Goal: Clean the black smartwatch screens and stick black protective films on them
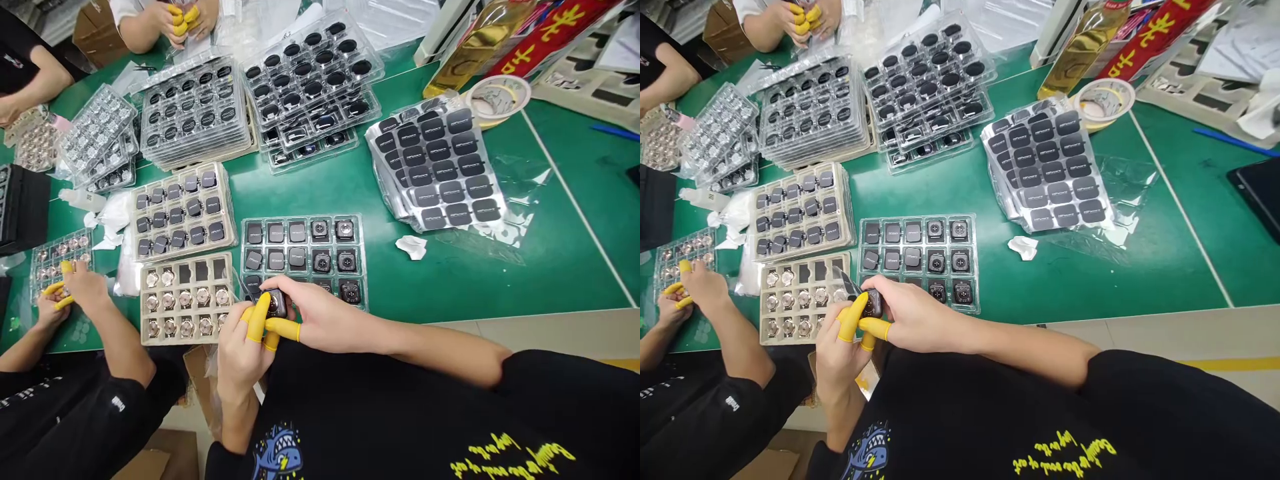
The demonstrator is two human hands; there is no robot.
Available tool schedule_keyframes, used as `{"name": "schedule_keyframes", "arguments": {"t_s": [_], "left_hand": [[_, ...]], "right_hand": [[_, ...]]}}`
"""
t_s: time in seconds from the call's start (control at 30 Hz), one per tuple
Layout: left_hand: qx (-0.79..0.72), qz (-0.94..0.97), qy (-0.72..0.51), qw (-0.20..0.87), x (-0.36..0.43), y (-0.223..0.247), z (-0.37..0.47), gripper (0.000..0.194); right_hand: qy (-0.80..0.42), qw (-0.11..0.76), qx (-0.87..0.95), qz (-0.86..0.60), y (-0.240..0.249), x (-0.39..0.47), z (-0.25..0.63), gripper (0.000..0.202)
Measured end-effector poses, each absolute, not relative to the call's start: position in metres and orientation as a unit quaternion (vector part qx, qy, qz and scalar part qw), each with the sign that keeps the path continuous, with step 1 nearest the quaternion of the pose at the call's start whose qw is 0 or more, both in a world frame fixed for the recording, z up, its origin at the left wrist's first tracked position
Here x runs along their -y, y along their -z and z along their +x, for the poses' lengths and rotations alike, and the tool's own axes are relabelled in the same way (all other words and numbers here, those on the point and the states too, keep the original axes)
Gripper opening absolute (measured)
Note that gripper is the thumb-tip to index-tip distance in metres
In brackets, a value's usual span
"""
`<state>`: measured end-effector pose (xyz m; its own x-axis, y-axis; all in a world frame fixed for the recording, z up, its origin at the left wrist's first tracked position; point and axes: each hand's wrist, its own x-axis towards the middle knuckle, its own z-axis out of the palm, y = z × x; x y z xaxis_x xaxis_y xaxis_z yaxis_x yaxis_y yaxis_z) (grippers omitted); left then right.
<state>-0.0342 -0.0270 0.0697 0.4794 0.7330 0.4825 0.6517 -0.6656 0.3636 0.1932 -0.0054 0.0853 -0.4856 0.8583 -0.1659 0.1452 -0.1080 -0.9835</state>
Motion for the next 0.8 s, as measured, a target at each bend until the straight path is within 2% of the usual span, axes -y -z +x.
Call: {"name": "schedule_keyframes", "arguments": {"t_s": [0.17, 0.27, 0.4, 0.47, 0.57, 0.67, 0.8], "left_hand": [[-0.432, 0.821, -0.353, 0.116, 0.026, -0.065, -0.034, 0.033], [-0.485, 0.764, -0.394, 0.164, 0.032, -0.061, -0.031, 0.03], [-0.543, 0.693, -0.44, 0.177, 0.045, -0.051, -0.021, 0.03], [-0.553, 0.682, -0.446, 0.174, 0.05, -0.049, -0.015, 0.032], [-0.544, 0.687, -0.432, 0.212, 0.053, -0.049, -0.01, 0.034], [-0.503, 0.712, -0.415, 0.26, 0.05, -0.052, -0.012, 0.041], [-0.427, 0.744, -0.41, 0.309, 0.038, -0.05, -0.025, 0.053]], "right_hand": [[-0.585, 0.289, 0.636, -0.412, -0.078, 0.006, 0.193, 0.044], [-0.515, 0.346, 0.65, -0.439, -0.068, 0.007, 0.189, 0.048], [-0.431, 0.448, 0.66, -0.422, -0.052, 0.01, 0.176, 0.03], [-0.406, 0.474, 0.666, -0.408, -0.048, 0.011, 0.17, 0.02], [-0.378, 0.498, 0.668, -0.405, -0.048, 0.009, 0.168, 0.018], [-0.415, 0.505, 0.649, -0.389, -0.054, 0.003, 0.177, 0.019], [-0.599, 0.429, 0.56, -0.379, -0.068, -0.005, 0.195, 0.028]]}}
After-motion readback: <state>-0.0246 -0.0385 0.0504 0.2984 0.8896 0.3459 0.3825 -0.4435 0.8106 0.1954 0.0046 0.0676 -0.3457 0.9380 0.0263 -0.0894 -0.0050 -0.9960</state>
